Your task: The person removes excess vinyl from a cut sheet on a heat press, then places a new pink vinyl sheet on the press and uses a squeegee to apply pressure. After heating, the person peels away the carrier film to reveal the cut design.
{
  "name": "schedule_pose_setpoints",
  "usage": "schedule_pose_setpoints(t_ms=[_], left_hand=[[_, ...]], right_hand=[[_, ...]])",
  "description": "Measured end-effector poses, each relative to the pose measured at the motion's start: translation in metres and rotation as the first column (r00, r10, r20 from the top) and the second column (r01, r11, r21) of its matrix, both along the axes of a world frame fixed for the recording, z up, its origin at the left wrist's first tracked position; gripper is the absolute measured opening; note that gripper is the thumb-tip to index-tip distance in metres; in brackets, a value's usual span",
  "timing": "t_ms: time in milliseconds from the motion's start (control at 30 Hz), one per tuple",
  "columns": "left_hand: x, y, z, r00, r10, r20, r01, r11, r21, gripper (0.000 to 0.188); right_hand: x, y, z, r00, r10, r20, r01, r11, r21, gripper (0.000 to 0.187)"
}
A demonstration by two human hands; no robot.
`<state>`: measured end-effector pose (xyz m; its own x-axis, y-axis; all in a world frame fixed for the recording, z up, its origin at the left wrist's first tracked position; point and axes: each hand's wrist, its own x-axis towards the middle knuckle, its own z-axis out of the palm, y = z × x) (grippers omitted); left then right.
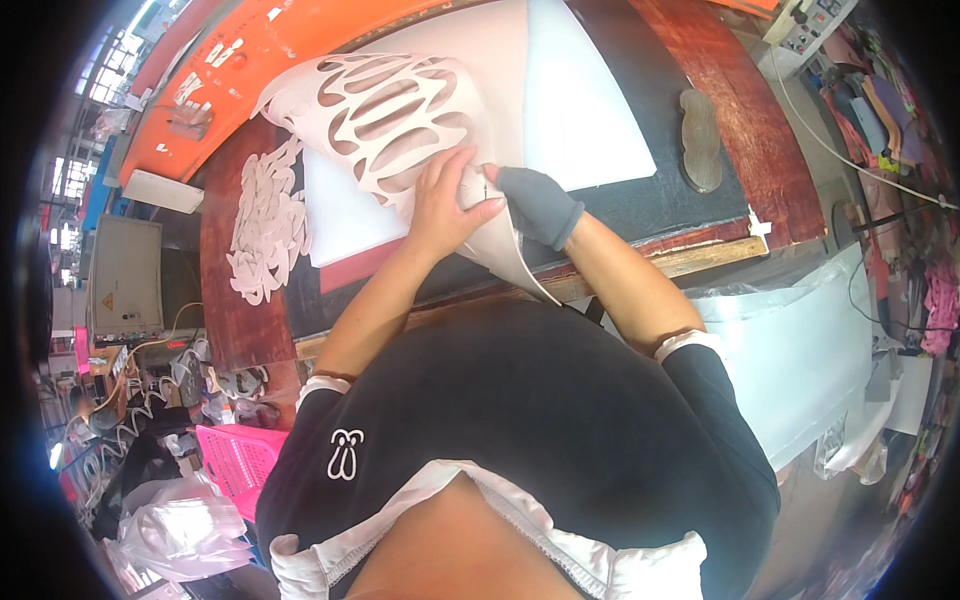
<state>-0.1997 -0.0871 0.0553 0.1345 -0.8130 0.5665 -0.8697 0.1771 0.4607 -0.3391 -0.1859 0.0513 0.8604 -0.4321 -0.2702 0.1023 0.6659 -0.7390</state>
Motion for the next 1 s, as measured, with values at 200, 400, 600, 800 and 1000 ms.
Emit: schedule_pose_setpoints(t_ms=[200,400,600,800,1000], left_hand=[[0.003,0.003,-0.004,0.98,0.047,-0.191,-0.099,0.957,-0.272,0.044],[0.039,0.042,-0.015,0.826,0.275,-0.492,-0.336,0.941,-0.038,0.036],[0.04,0.038,-0.022,0.942,0.228,-0.248,-0.175,0.96,0.218,0.063],[0.047,0.026,-0.011,0.914,0.207,-0.35,-0.053,0.914,0.402,0.075],[0.066,0.008,0.003,0.569,-0.017,-0.822,0.462,0.834,0.302,0.062]], right_hand=[[0.011,-0.003,0.006,0.999,-0.037,0.025,0.038,0.999,-0.008,0.027],[0.01,-0.031,0.013,0.963,-0.113,0.244,0.028,0.943,0.331,0.02],[0.01,-0.04,0.006,0.932,0.022,0.363,-0.085,0.984,0.157,0.022],[0.015,-0.031,0.007,0.913,0.079,0.4,-0.168,0.967,0.193,0.024],[0.014,-0.012,0.021,0.97,0.074,0.233,-0.111,0.982,0.154,0.021]])
